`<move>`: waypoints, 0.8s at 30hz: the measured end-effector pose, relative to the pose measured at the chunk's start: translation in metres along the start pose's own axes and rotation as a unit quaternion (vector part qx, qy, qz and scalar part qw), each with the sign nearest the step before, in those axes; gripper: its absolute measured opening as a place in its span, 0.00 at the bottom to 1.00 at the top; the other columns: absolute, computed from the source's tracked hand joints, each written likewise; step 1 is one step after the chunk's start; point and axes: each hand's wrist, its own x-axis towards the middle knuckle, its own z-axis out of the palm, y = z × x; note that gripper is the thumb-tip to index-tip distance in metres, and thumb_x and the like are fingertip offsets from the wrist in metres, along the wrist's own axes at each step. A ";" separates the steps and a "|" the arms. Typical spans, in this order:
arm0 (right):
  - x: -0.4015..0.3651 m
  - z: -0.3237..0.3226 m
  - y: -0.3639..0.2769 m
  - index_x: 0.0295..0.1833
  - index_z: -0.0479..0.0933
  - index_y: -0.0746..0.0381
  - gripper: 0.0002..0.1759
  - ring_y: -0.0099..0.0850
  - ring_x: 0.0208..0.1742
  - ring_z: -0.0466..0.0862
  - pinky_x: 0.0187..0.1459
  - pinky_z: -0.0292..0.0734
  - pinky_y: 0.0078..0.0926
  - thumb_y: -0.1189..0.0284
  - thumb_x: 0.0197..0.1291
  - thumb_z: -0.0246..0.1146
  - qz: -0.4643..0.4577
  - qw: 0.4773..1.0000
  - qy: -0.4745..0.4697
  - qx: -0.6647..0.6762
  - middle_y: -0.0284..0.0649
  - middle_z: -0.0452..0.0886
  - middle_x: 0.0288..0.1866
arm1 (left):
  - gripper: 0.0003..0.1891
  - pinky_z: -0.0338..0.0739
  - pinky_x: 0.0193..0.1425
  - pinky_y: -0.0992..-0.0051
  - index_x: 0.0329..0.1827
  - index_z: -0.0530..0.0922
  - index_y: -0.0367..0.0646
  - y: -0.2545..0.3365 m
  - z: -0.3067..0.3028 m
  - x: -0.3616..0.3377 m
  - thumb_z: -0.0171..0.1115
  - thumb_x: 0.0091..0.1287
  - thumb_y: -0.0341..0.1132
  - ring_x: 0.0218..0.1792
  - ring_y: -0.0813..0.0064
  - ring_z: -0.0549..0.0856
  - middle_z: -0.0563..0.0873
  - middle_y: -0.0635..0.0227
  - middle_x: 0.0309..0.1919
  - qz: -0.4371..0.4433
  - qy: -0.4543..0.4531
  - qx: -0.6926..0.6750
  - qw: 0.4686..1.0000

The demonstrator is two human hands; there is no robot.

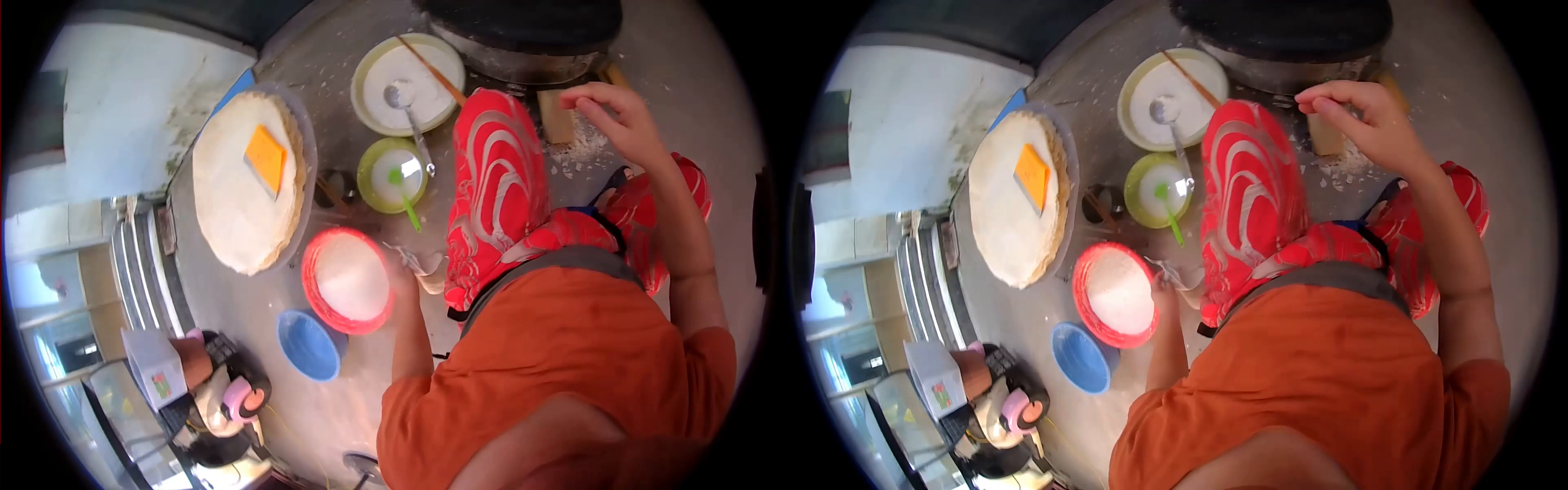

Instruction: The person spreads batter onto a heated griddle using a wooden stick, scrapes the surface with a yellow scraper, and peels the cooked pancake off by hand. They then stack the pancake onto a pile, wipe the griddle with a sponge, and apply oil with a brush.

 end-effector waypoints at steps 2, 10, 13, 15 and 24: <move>0.001 -0.019 0.035 0.44 0.76 0.66 0.11 0.25 0.40 0.79 0.44 0.72 0.20 0.72 0.60 0.54 0.069 0.996 0.021 -0.049 0.38 0.80 0.37 | 0.20 0.71 0.51 0.71 0.50 0.72 0.34 -0.028 0.023 -0.013 0.59 0.51 0.27 0.48 0.62 0.77 0.78 0.55 0.45 -0.107 -0.191 0.125 0.968; -0.002 -0.001 0.274 0.50 0.69 0.65 0.31 0.42 0.46 0.77 0.47 0.71 0.31 0.59 0.42 0.67 0.330 0.915 0.034 -0.231 0.49 0.77 0.45 | 0.20 0.68 0.52 0.75 0.54 0.68 0.30 0.112 0.001 0.037 0.52 0.61 0.32 0.49 0.71 0.75 0.77 0.59 0.47 -0.175 -0.165 -0.088 0.967; -0.010 0.026 0.311 0.56 0.61 0.63 0.43 0.41 0.53 0.72 0.53 0.68 0.33 0.57 0.35 0.72 0.340 0.898 0.134 -0.244 0.49 0.71 0.52 | 0.19 0.65 0.56 0.73 0.56 0.66 0.31 0.207 -0.012 0.058 0.47 0.64 0.31 0.53 0.70 0.72 0.73 0.57 0.53 -0.093 -0.109 -0.141 0.980; -0.002 0.038 0.301 0.57 0.58 0.62 0.46 0.44 0.59 0.67 0.58 0.63 0.34 0.57 0.33 0.72 0.472 0.830 0.139 -0.264 0.50 0.65 0.58 | 0.21 0.60 0.61 0.69 0.59 0.63 0.32 0.269 -0.025 0.068 0.46 0.65 0.31 0.60 0.65 0.66 0.65 0.55 0.60 0.124 -0.087 -0.088 0.985; 0.013 0.049 0.310 0.50 0.62 0.61 0.35 0.47 0.53 0.69 0.54 0.65 0.38 0.63 0.34 0.68 0.475 0.797 0.180 -0.328 0.50 0.67 0.51 | 0.25 0.47 0.66 0.58 0.61 0.60 0.33 0.357 -0.020 0.103 0.43 0.66 0.42 0.65 0.52 0.56 0.60 0.50 0.63 0.270 -0.063 0.015 0.961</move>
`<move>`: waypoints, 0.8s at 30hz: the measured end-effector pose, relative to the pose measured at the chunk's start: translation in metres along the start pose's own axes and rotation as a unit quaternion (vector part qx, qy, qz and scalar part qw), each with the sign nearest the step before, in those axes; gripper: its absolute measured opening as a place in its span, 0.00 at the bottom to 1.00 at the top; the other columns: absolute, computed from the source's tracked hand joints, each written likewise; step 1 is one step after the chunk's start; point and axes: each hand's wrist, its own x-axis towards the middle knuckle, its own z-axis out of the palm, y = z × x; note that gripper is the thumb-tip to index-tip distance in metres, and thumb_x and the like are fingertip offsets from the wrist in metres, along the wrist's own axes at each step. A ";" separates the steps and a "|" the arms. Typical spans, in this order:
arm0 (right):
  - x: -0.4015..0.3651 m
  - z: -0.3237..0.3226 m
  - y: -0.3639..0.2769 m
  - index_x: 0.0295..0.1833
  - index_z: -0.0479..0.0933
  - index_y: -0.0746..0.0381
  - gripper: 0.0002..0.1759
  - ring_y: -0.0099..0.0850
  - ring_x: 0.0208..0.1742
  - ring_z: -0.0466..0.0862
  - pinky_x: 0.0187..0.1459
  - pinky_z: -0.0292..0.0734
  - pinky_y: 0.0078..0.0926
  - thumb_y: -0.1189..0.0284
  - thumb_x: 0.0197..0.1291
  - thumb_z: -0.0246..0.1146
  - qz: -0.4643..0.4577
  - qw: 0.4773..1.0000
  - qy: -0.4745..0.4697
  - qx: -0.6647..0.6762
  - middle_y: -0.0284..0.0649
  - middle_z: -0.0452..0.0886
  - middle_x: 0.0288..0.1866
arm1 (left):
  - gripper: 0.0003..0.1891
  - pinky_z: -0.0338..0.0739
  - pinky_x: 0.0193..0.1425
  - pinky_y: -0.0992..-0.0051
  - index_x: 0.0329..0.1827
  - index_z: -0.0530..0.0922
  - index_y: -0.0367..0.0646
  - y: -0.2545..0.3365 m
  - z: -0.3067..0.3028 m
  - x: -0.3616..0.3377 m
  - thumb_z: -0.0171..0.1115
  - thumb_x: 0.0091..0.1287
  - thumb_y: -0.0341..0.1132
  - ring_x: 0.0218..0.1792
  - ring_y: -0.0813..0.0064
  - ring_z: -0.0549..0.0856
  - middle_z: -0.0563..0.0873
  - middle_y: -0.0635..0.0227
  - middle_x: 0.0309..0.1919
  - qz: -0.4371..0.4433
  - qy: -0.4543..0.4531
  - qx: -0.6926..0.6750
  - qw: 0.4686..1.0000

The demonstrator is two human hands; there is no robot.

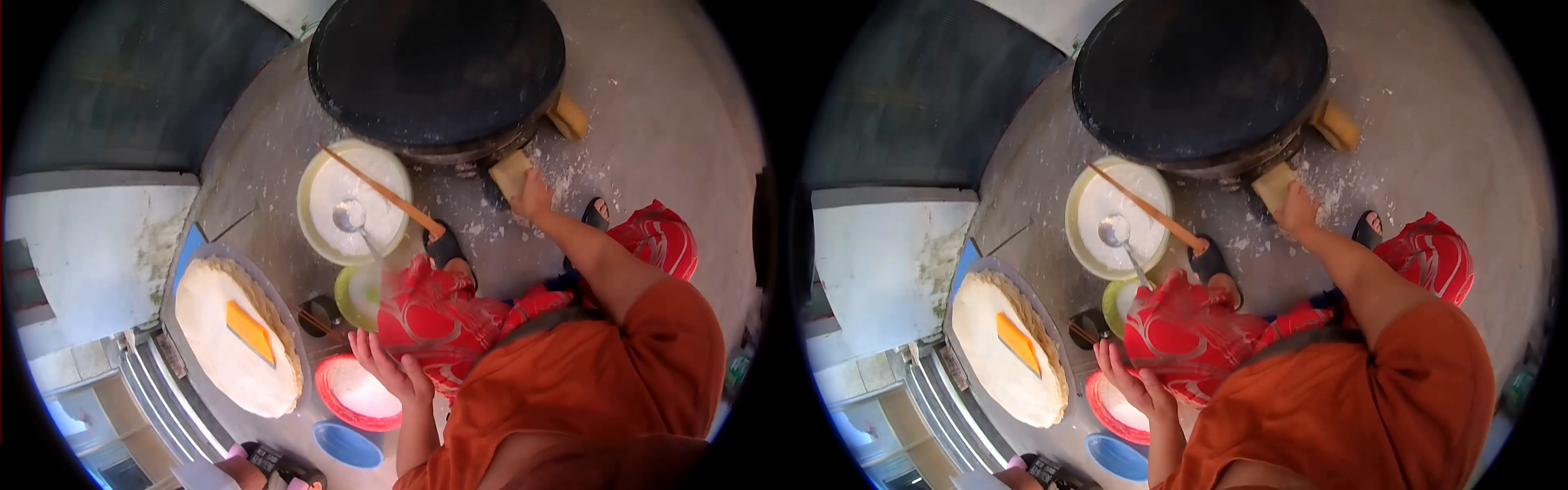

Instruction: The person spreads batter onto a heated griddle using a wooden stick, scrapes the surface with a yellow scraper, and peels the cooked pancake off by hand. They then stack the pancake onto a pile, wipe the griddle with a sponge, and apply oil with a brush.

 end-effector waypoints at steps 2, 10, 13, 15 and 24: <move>-0.011 -0.028 -0.003 0.48 0.61 0.61 0.34 0.47 0.51 0.70 0.55 0.62 0.43 0.66 0.33 0.67 -0.096 0.992 -0.051 0.062 0.51 0.67 0.48 | 0.24 0.48 0.66 0.56 0.60 0.60 0.33 0.000 0.006 0.008 0.43 0.65 0.40 0.64 0.49 0.58 0.60 0.49 0.62 0.003 0.003 0.018 1.000; 0.011 -0.215 -0.055 0.56 0.66 0.57 0.35 0.46 0.55 0.67 0.55 0.62 0.39 0.67 0.34 0.64 -0.476 0.871 0.119 0.025 0.49 0.65 0.55 | 0.24 0.56 0.62 0.55 0.59 0.62 0.31 0.006 0.020 0.027 0.47 0.61 0.37 0.59 0.47 0.64 0.64 0.46 0.58 0.005 -0.030 0.052 0.998; 0.100 -0.218 -0.065 0.60 0.65 0.50 0.36 0.45 0.55 0.66 0.55 0.62 0.38 0.67 0.38 0.65 -0.462 0.868 0.155 -0.088 0.47 0.66 0.55 | 0.25 0.57 0.61 0.54 0.58 0.62 0.31 0.009 0.024 0.037 0.49 0.60 0.37 0.58 0.46 0.65 0.64 0.46 0.58 0.030 -0.042 0.059 0.997; 0.164 -0.224 -0.074 0.61 0.66 0.46 0.35 0.44 0.53 0.67 0.53 0.63 0.39 0.62 0.41 0.66 -0.484 0.851 0.164 -0.121 0.47 0.67 0.53 | 0.25 0.58 0.60 0.54 0.55 0.66 0.31 0.010 0.029 0.045 0.52 0.57 0.38 0.57 0.46 0.65 0.66 0.46 0.56 0.028 -0.024 0.049 0.998; 0.299 -0.197 -0.235 0.37 0.76 0.54 0.15 0.39 0.33 0.79 0.35 0.74 0.36 0.60 0.43 0.58 -0.317 0.902 0.199 -0.214 0.42 0.79 0.32 | 0.21 0.67 0.54 0.56 0.49 0.74 0.33 0.035 0.058 0.096 0.55 0.57 0.40 0.49 0.49 0.73 0.74 0.48 0.48 -0.015 0.018 0.091 0.996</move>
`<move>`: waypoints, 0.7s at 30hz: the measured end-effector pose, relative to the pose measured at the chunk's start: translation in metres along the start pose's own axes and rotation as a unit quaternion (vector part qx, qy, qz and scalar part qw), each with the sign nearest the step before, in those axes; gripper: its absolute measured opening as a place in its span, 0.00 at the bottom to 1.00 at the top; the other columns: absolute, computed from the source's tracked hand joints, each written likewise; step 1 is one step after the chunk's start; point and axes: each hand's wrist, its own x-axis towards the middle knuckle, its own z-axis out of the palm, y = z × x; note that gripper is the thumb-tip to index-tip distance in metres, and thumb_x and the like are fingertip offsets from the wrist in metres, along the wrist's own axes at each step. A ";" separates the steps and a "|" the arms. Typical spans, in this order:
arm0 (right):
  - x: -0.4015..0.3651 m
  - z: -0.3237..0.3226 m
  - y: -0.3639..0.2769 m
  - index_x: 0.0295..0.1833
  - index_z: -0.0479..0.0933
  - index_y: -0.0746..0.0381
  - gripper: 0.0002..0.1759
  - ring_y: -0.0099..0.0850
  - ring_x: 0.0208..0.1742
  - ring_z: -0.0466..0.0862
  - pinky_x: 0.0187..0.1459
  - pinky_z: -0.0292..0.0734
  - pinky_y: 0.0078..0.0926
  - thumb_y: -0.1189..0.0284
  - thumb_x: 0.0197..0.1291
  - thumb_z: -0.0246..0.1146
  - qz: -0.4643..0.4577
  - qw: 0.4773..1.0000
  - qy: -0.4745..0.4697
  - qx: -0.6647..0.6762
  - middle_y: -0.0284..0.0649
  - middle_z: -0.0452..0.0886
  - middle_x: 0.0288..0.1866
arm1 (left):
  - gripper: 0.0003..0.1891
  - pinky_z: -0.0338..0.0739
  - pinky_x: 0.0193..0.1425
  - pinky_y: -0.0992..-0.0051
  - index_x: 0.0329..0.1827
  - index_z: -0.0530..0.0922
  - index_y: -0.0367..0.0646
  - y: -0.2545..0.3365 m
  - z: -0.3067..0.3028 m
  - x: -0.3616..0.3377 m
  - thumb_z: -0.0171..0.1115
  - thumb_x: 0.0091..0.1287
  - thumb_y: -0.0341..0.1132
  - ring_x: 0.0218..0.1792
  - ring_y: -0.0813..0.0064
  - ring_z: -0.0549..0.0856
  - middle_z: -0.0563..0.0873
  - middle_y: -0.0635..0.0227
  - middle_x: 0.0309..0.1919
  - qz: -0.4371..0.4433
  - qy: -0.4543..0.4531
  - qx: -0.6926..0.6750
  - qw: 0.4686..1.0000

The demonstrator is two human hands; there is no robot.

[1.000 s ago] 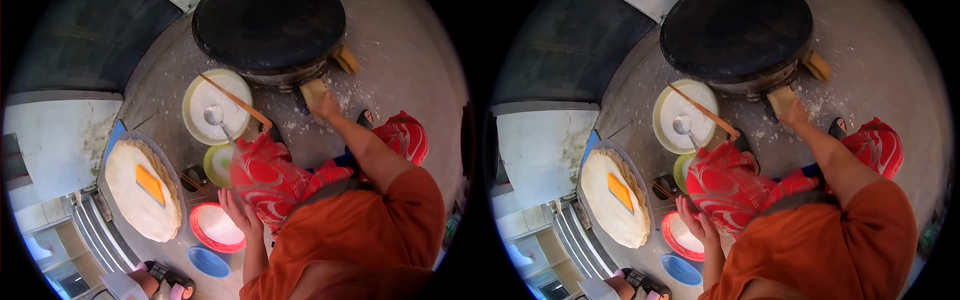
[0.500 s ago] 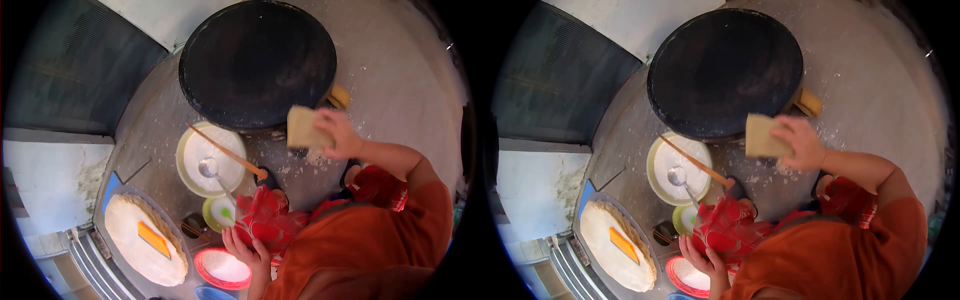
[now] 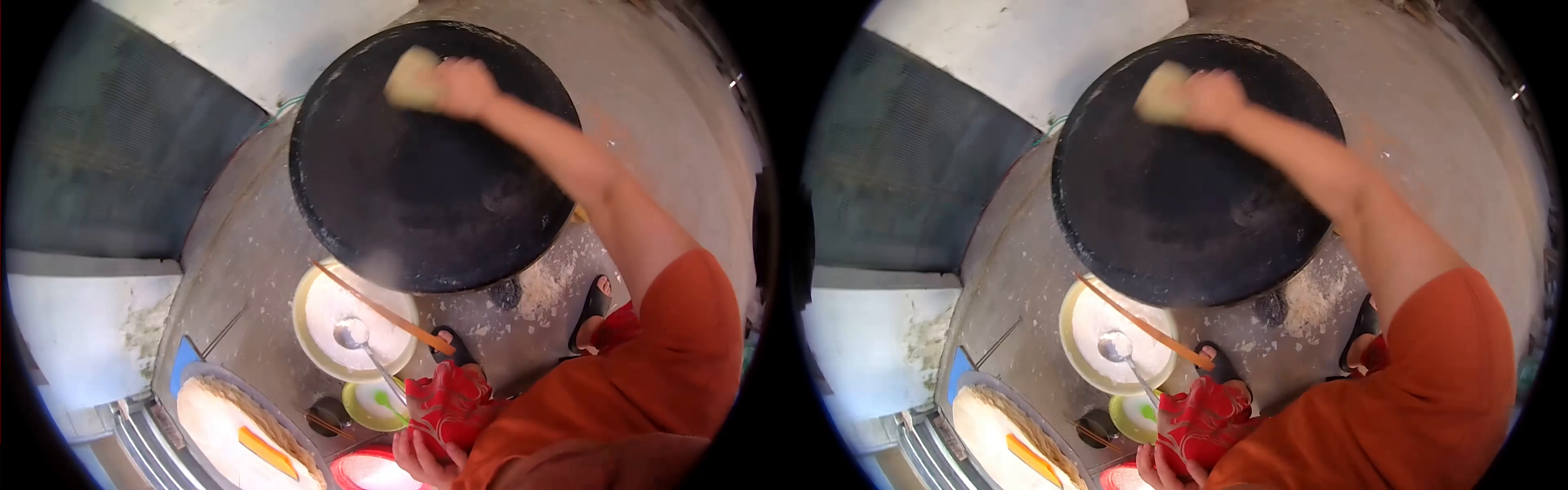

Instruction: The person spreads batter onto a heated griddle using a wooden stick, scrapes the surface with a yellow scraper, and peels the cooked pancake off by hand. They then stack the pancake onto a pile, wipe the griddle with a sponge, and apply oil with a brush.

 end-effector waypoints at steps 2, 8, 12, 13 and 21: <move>-0.079 -0.025 -0.054 0.42 0.77 0.51 0.18 0.40 0.37 0.75 0.42 0.69 0.36 0.63 0.42 0.57 -0.216 0.961 0.058 0.163 0.42 0.75 0.36 | 0.21 0.67 0.54 0.56 0.48 0.74 0.33 0.002 0.003 0.007 0.55 0.57 0.40 0.49 0.49 0.73 0.74 0.48 0.48 0.006 -0.023 -0.006 1.000; -0.112 -0.010 0.096 0.52 0.73 0.50 0.22 0.39 0.39 0.77 0.40 0.73 0.35 0.69 0.45 0.60 -0.140 0.969 0.186 0.080 0.42 0.76 0.41 | 0.21 0.69 0.53 0.56 0.45 0.76 0.34 -0.013 0.026 0.028 0.58 0.55 0.44 0.48 0.51 0.74 0.76 0.50 0.45 -0.018 0.017 -0.002 1.000; 0.062 0.044 0.114 0.44 0.76 0.52 0.18 0.39 0.35 0.80 0.34 0.76 0.37 0.62 0.46 0.57 0.154 0.988 0.005 0.021 0.40 0.79 0.34 | 0.18 0.72 0.48 0.57 0.43 0.77 0.36 -0.059 0.028 0.017 0.58 0.57 0.42 0.44 0.53 0.76 0.77 0.52 0.43 0.095 -0.035 0.084 0.991; 0.086 0.034 0.052 0.35 0.78 0.53 0.13 0.37 0.33 0.81 0.32 0.76 0.35 0.60 0.43 0.58 0.112 0.993 0.009 0.027 0.39 0.81 0.31 | 0.16 0.73 0.46 0.58 0.42 0.78 0.36 -0.082 0.039 0.001 0.57 0.57 0.40 0.42 0.53 0.77 0.77 0.53 0.42 0.121 -0.026 0.082 0.989; 0.117 0.028 -0.195 0.32 0.79 0.47 0.10 0.35 0.39 0.79 0.38 0.72 0.35 0.61 0.39 0.61 -0.273 0.950 0.003 0.152 0.36 0.80 0.34 | 0.11 0.77 0.38 0.63 0.41 0.77 0.34 -0.040 0.046 0.027 0.59 0.57 0.29 0.35 0.58 0.79 0.78 0.55 0.39 -0.086 -0.056 -0.046 0.994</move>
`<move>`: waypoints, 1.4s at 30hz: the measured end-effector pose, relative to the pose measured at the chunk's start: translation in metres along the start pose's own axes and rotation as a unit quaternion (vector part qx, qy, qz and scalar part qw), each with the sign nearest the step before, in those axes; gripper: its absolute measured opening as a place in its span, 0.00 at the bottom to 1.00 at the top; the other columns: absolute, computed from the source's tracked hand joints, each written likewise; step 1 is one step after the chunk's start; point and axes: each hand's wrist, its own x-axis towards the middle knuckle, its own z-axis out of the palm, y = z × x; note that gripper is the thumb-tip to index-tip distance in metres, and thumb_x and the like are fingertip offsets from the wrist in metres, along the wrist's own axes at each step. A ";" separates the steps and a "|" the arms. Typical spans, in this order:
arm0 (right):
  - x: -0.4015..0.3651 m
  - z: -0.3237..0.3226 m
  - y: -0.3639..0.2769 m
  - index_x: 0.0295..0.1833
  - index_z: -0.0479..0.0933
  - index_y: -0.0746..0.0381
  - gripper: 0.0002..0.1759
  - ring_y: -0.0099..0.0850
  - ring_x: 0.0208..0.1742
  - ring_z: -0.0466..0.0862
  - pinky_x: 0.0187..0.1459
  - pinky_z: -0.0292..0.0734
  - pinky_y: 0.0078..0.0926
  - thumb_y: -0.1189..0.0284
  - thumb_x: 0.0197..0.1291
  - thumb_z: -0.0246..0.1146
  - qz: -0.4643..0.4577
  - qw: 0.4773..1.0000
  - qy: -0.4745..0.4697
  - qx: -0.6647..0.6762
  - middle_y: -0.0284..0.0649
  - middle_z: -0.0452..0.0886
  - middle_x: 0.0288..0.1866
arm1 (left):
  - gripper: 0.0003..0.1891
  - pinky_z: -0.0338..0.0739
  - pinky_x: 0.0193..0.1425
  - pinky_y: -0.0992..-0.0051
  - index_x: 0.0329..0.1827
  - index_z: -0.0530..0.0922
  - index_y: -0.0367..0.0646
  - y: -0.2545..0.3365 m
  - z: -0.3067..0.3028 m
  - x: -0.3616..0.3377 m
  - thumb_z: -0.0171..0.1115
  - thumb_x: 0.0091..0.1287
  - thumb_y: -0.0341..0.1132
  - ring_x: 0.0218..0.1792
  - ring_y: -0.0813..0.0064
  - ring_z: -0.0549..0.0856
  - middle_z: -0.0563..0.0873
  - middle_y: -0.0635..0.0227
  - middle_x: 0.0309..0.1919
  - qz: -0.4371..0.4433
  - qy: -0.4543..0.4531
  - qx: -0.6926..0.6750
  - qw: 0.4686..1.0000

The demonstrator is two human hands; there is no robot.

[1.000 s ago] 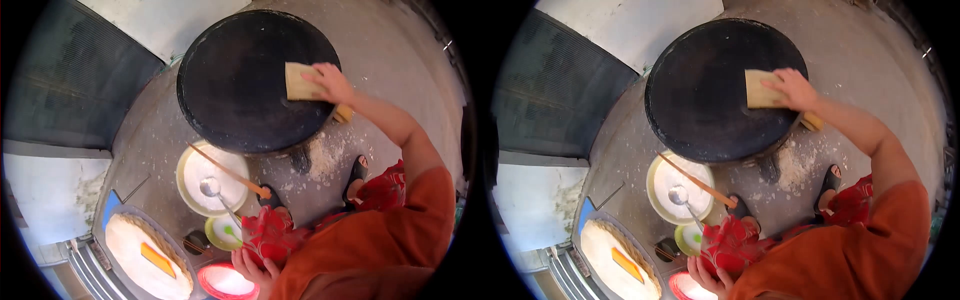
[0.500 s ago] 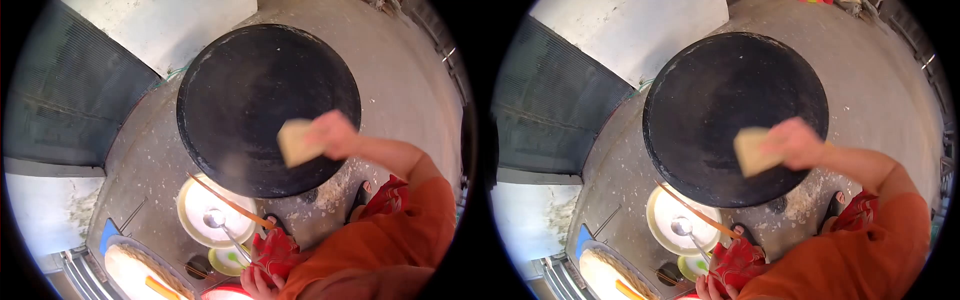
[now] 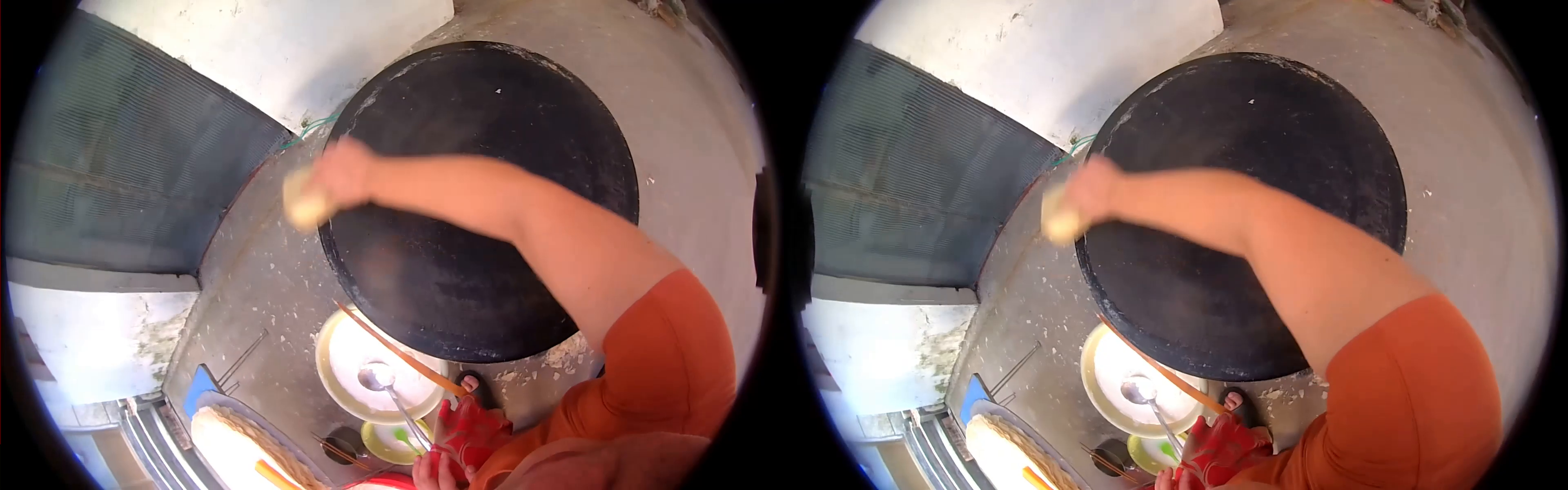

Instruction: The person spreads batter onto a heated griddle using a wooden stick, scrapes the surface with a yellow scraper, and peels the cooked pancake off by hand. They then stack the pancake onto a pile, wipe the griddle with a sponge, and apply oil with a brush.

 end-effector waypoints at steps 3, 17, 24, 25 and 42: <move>-0.011 -0.016 0.146 0.32 0.80 0.56 0.14 0.37 0.35 0.82 0.33 0.77 0.36 0.60 0.48 0.56 0.229 0.969 -0.017 -0.087 0.41 0.81 0.34 | 0.12 0.76 0.40 0.61 0.42 0.77 0.34 0.039 -0.010 0.027 0.60 0.56 0.28 0.37 0.57 0.79 0.77 0.54 0.40 0.037 -0.039 0.059 0.997; 0.038 0.011 0.054 0.32 0.80 0.48 0.10 0.36 0.41 0.81 0.40 0.75 0.34 0.61 0.45 0.57 -0.012 1.000 -0.008 0.011 0.39 0.81 0.33 | 0.13 0.75 0.43 0.59 0.43 0.76 0.34 0.000 0.005 0.018 0.61 0.55 0.30 0.40 0.56 0.78 0.77 0.53 0.41 0.131 0.010 0.115 0.985; -0.102 -0.104 0.195 0.41 0.78 0.53 0.13 0.36 0.39 0.82 0.39 0.76 0.35 0.63 0.52 0.55 0.455 0.887 -0.011 -0.080 0.42 0.81 0.38 | 0.14 0.75 0.45 0.58 0.43 0.76 0.33 -0.014 -0.002 0.016 0.61 0.55 0.31 0.41 0.55 0.77 0.76 0.52 0.41 0.145 0.021 0.133 0.980; -0.138 -0.052 0.316 0.44 0.77 0.50 0.14 0.37 0.40 0.82 0.41 0.75 0.36 0.63 0.52 0.56 0.403 0.897 -0.037 -0.177 0.41 0.81 0.39 | 0.14 0.75 0.45 0.58 0.43 0.76 0.33 -0.019 -0.003 0.014 0.61 0.55 0.31 0.41 0.55 0.77 0.76 0.52 0.41 0.151 0.024 0.135 0.979; -0.135 0.003 -0.108 0.38 0.79 0.37 0.15 0.33 0.43 0.73 0.41 0.65 0.33 0.69 0.45 0.57 -0.201 0.974 0.049 0.089 0.30 0.74 0.33 | 0.22 0.66 0.52 0.57 0.44 0.77 0.40 0.029 -0.047 -0.053 0.59 0.51 0.45 0.53 0.47 0.69 0.73 0.50 0.49 0.063 0.008 0.085 0.994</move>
